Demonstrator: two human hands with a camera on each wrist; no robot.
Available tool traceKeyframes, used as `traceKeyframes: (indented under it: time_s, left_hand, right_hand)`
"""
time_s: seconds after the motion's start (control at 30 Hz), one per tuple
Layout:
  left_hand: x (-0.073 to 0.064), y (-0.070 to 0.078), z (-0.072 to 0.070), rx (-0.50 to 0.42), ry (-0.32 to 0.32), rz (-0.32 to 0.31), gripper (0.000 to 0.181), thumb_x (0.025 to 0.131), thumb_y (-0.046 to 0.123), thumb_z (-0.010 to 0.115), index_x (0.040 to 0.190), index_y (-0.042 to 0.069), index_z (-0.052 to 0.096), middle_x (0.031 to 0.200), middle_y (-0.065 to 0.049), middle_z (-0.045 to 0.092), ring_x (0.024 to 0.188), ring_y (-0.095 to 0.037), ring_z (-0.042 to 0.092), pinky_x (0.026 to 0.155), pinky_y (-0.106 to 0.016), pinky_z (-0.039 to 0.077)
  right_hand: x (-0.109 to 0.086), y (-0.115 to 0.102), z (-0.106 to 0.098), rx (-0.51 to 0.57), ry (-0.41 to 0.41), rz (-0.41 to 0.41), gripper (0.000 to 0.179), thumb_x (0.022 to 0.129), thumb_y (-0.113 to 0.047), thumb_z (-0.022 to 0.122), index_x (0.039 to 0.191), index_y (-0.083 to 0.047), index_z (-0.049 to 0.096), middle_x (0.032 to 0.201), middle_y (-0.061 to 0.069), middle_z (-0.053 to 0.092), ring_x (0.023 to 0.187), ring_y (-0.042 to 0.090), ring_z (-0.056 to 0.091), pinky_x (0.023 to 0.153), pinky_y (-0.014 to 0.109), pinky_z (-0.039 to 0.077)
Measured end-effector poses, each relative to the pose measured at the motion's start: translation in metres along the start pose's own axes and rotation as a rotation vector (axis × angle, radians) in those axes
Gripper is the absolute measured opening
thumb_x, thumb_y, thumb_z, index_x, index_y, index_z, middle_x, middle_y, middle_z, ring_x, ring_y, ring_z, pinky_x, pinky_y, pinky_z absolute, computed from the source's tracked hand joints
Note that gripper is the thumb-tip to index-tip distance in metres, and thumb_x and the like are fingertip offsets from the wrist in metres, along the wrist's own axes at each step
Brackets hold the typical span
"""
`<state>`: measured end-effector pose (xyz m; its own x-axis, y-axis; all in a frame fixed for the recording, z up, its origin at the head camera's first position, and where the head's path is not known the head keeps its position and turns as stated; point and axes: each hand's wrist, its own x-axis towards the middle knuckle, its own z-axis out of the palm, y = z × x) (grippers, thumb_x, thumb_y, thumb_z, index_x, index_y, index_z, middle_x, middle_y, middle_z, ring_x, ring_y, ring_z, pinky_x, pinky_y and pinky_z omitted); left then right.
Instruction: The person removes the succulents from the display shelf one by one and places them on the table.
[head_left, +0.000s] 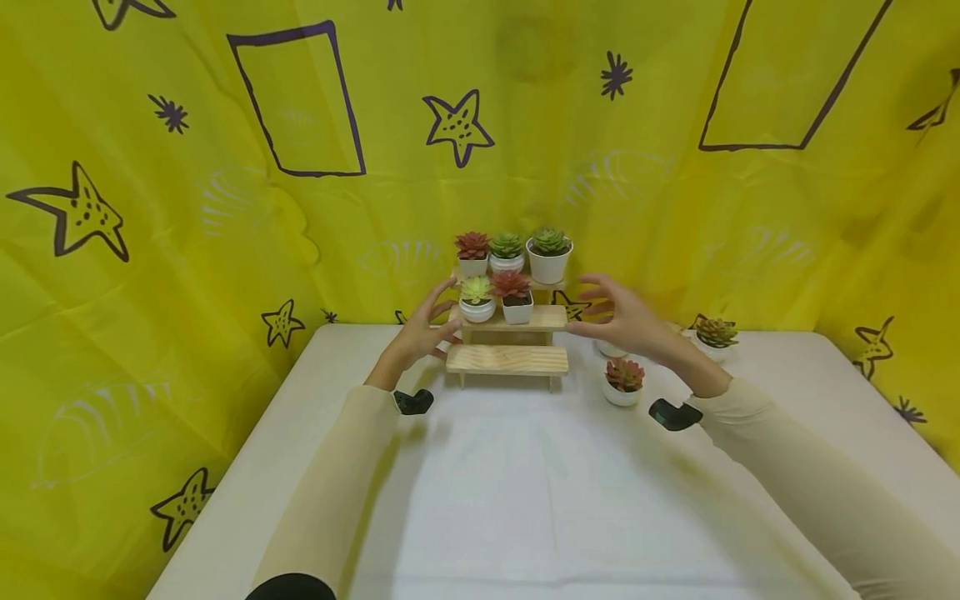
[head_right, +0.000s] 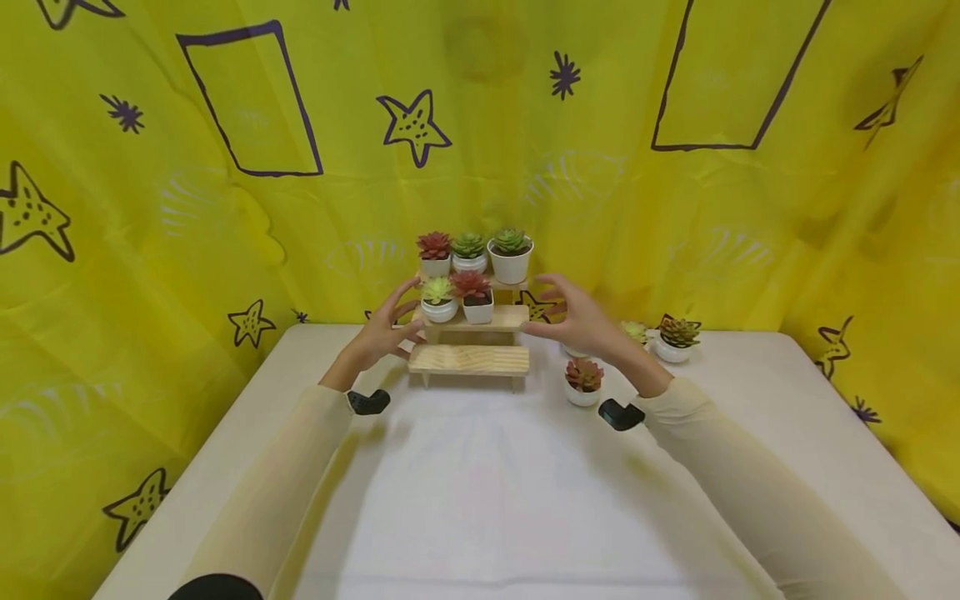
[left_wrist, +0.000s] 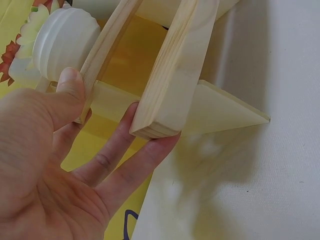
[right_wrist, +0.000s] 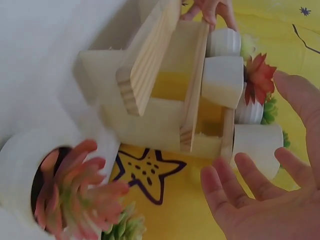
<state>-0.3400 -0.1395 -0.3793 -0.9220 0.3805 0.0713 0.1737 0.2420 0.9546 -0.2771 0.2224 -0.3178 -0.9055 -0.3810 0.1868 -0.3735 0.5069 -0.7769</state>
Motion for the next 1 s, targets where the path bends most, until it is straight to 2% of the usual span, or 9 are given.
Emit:
traceKeyframes:
  time_s: [0.17,0.33,0.47,0.8,1.0]
  left_hand:
    - [-0.001,0.002,-0.001,-0.010,-0.005,0.005,0.077,0.104,0.014,0.062,0.162,0.044,0.022,0.166,-0.018,0.026,0.102,-0.048,0.067,0.070,-0.056,0.061]
    - [0.001,-0.002,-0.002,-0.005,0.006,0.003,0.077,0.104,0.013,0.062,0.161,0.046,0.023,0.166,-0.017,0.028,0.096,-0.041,0.070,0.068,-0.055,0.062]
    - [0.001,-0.002,-0.001,0.008,0.012,-0.001,0.077,0.104,0.012,0.062,0.161,0.047,0.023,0.165,-0.016,0.030,0.093,-0.038,0.071,0.068,-0.055,0.062]
    - [0.002,-0.002,-0.002,0.001,0.005,0.005,0.077,0.104,0.013,0.063,0.161,0.047,0.023,0.165,-0.017,0.029,0.094,-0.039,0.071,0.068,-0.055,0.062]
    - [0.001,-0.003,-0.001,-0.004,0.001,-0.001,0.077,0.104,0.014,0.062,0.161,0.047,0.022,0.166,-0.016,0.029,0.096,-0.039,0.070,0.068,-0.054,0.062]
  right_hand:
    - [0.017,-0.005,0.015,0.049,-0.012,-0.011,0.079,0.094,-0.020,0.078,0.158,-0.004,0.033,0.148,0.030,0.047,0.128,0.049,0.053,0.104,0.058,0.048]
    - [0.029,-0.009,0.026,0.072,-0.020,-0.024,0.080,0.094,-0.023,0.078,0.158,-0.007,0.034,0.146,0.029,0.049,0.125,0.045,0.057,0.101,0.057,0.050]
    - [0.037,-0.009,0.033,0.096,-0.015,-0.004,0.080,0.094,-0.019,0.079,0.158,-0.006,0.034,0.144,0.029,0.050,0.123,0.045,0.057,0.099,0.056,0.052]
    - [0.052,-0.009,0.042,0.082,0.002,0.028,0.081,0.092,-0.015,0.080,0.157,-0.003,0.035,0.142,0.026,0.054,0.118,0.042,0.059,0.097,0.051,0.053]
    - [0.058,-0.008,0.046,0.068,0.012,0.018,0.078,0.090,-0.009,0.081,0.154,0.003,0.037,0.140,0.028,0.055,0.115,0.043,0.062,0.099,0.051,0.053]
